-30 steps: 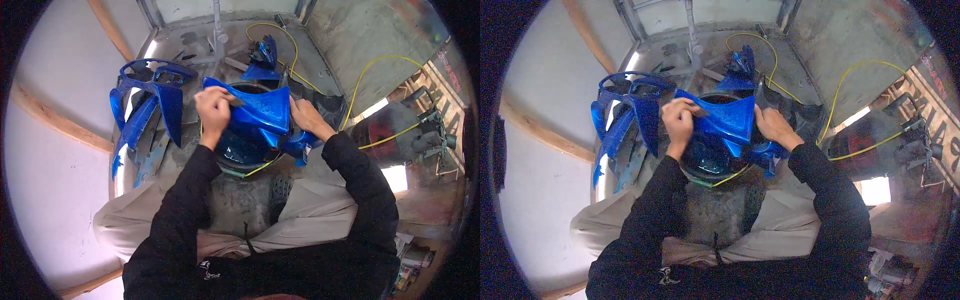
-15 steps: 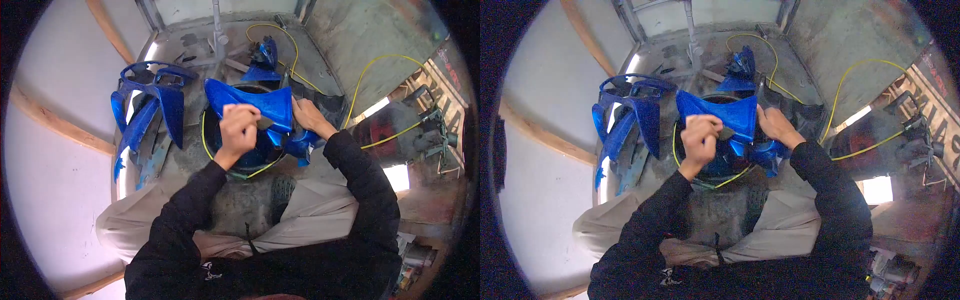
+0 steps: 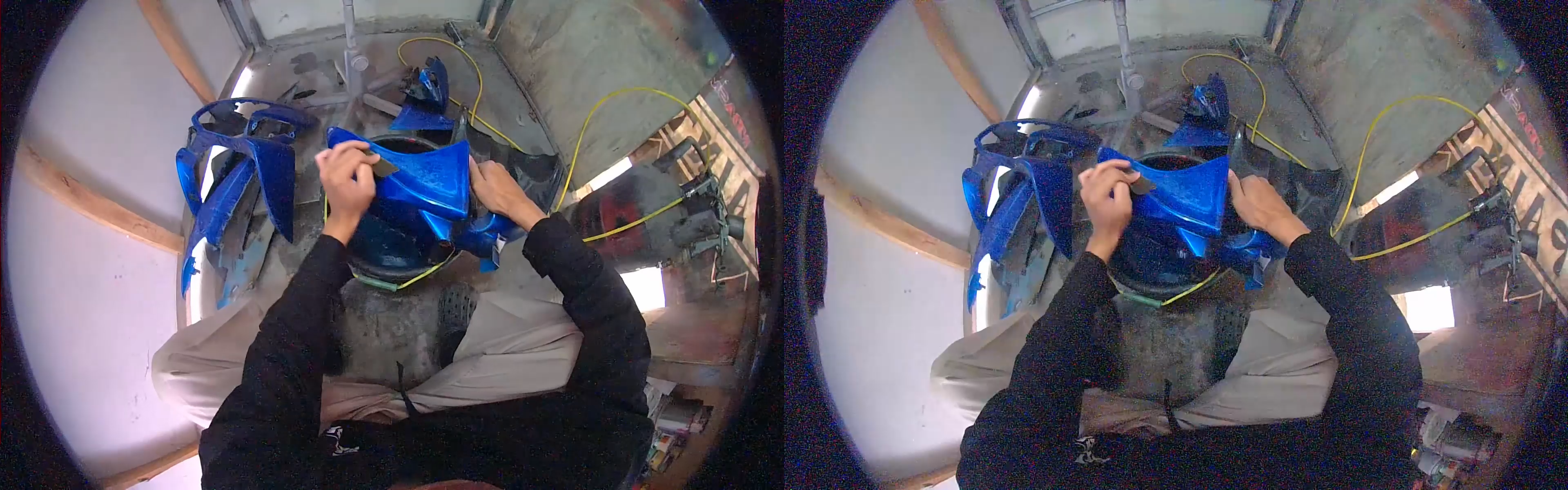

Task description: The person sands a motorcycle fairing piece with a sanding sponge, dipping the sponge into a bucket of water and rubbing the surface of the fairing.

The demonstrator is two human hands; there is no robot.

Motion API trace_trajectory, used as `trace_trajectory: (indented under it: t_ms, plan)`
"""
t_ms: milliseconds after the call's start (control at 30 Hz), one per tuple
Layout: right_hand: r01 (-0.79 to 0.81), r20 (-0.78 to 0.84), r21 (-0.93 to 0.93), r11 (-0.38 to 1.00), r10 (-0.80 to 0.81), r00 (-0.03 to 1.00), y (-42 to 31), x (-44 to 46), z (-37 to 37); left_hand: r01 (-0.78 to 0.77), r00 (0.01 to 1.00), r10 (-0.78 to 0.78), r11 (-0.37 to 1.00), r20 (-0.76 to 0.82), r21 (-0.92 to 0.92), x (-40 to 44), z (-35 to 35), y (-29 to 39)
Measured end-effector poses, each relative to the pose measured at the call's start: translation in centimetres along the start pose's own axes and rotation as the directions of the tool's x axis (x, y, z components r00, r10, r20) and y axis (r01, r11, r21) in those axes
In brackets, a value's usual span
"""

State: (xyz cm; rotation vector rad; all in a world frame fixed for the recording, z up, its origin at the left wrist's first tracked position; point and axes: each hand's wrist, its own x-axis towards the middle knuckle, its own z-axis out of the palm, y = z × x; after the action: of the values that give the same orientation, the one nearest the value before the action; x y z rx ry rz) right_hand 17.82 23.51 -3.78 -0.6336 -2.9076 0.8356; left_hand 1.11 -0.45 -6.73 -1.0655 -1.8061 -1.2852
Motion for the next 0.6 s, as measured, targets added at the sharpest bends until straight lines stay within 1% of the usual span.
trace_trajectory:
  t_ms: [67, 100, 133, 200, 233, 267, 333, 367, 400, 467, 533, 567, 600]
  plan:
    - [-0.006, -0.049, 0.007, 1.000, 0.006, 0.999, 0.0, 0.1, 0.2, -0.049, 0.997, 0.057, 0.990, 0.058, -0.132, -0.6, -0.1, 3.1]
    - [-0.008, -0.048, 0.012, 1.000, 0.008, 0.999, -0.2, -0.2, 0.3, -0.063, 0.992, 0.088, 0.966, 0.090, -0.249, -1.2, -0.2, 5.0]
    - [-0.024, -0.039, 0.003, 1.000, 0.024, 0.999, -0.6, -0.3, 0.0, -0.103, 0.981, 0.149, 0.946, 0.127, -0.308, -1.4, -0.8, 6.5]
    - [-0.049, -0.025, -0.006, 0.999, 0.049, 0.999, -0.8, -0.8, -0.1, -0.149, 0.982, 0.171, 0.961, 0.076, -0.231, -0.6, -0.8, 4.4]
    - [-0.036, -0.025, -0.023, 0.999, 0.036, 0.999, -0.8, -0.6, -0.3, -0.113, 0.989, 0.124, 0.984, 0.078, -0.137, -0.2, -0.8, 2.5]
    - [-0.022, -0.023, -0.035, 0.999, 0.021, 1.000, -0.9, -0.5, -0.3, -0.060, 0.998, 0.062, 0.997, 0.027, -0.056, -0.2, -0.5, 0.5]
    - [-0.027, -0.014, -0.028, 0.999, 0.026, 1.000, -1.2, -0.6, -0.7, -0.062, 0.997, 0.065, 0.996, 0.048, -0.058, -0.2, -0.7, 2.3]
    - [-0.036, -0.005, -0.020, 0.999, 0.036, 0.999, -1.4, -0.6, -0.7, -0.069, 0.997, 0.074, 0.988, 0.037, -0.136, -0.6, -0.7, 4.4]
    - [-0.037, -0.003, -0.016, 0.999, 0.037, 0.999, -1.4, -0.8, -0.5, -0.039, 0.994, 0.067, 0.959, 0.090, -0.279, -1.4, -0.8, 6.6]
    - [-0.028, -0.045, -0.032, 0.999, 0.027, 0.999, -1.4, -0.9, -0.6, -0.092, 0.983, 0.133, 0.953, 0.124, -0.288, -1.8, -1.2, 6.8]
    - [-0.031, -0.001, -0.034, 0.999, 0.031, 1.000, -1.5, -0.8, -1.1, -0.072, 0.997, 0.075, 0.993, 0.032, -0.096, -0.8, -0.7, 2.6]
    - [-0.029, 0.041, -0.027, 0.999, 0.030, 0.999, -1.6, -0.7, -1.2, -0.015, 1.000, 0.015, 1.000, -0.001, -0.027, -0.5, -0.8, 1.0]
    - [-0.027, 0.047, -0.023, 0.999, 0.028, 0.999, -1.4, -0.9, -0.8, 0.028, 1.000, -0.027, 1.000, -0.011, 0.011, -0.6, -0.6, 0.5]
